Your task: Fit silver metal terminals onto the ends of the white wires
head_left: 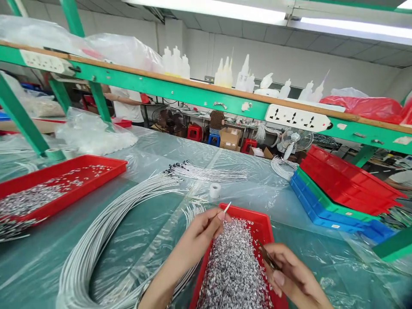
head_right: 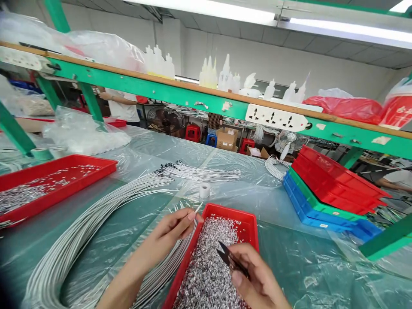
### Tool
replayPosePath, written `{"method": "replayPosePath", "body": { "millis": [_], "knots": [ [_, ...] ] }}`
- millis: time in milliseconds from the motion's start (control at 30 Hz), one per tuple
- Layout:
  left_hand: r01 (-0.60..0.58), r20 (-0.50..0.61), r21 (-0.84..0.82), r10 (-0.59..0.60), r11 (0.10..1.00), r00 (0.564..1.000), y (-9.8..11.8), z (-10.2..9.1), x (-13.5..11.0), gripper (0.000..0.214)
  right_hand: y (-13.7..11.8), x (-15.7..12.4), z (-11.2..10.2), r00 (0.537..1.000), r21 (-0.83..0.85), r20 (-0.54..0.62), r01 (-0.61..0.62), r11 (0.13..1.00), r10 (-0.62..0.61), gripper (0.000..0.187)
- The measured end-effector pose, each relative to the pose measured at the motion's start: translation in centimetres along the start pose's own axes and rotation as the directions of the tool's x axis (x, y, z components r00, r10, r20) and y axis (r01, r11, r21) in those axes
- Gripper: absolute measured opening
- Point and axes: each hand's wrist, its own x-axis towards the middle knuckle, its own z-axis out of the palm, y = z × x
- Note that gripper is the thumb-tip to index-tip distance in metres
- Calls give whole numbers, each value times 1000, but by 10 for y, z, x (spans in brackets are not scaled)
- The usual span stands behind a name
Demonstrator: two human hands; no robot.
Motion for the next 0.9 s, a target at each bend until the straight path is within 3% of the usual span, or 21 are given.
{"method": "replayPosePath", "body": {
  "millis": [133, 233, 467, 667, 900],
  "knots": [
    [48, 18, -210, -45, 977, 999, 7, 9, -8, 38, 5, 16, 14, 987, 132, -155, 59, 989, -38, 26],
    [87, 20, -313, -85, 946, 996, 6, 12, -11, 35, 19, 23, 15, 984, 124, -176, 52, 991, -29, 30],
    [115, 50, -230, -106, 966, 993, 11, 19, -13, 33, 35, 31, 25, 950, 171, -307, -11, 985, 64, 37],
    [219, 96, -212, -203, 952, 974, 12, 23, -14, 34, 35, 34, 31, 959, 170, -269, -45, 984, 90, 34],
    [159, 126, -137, -142, 978, 982, 14, 27, -14, 32, 34, 33, 30, 965, 171, -239, -68, 983, 109, 31]
  ]
}}
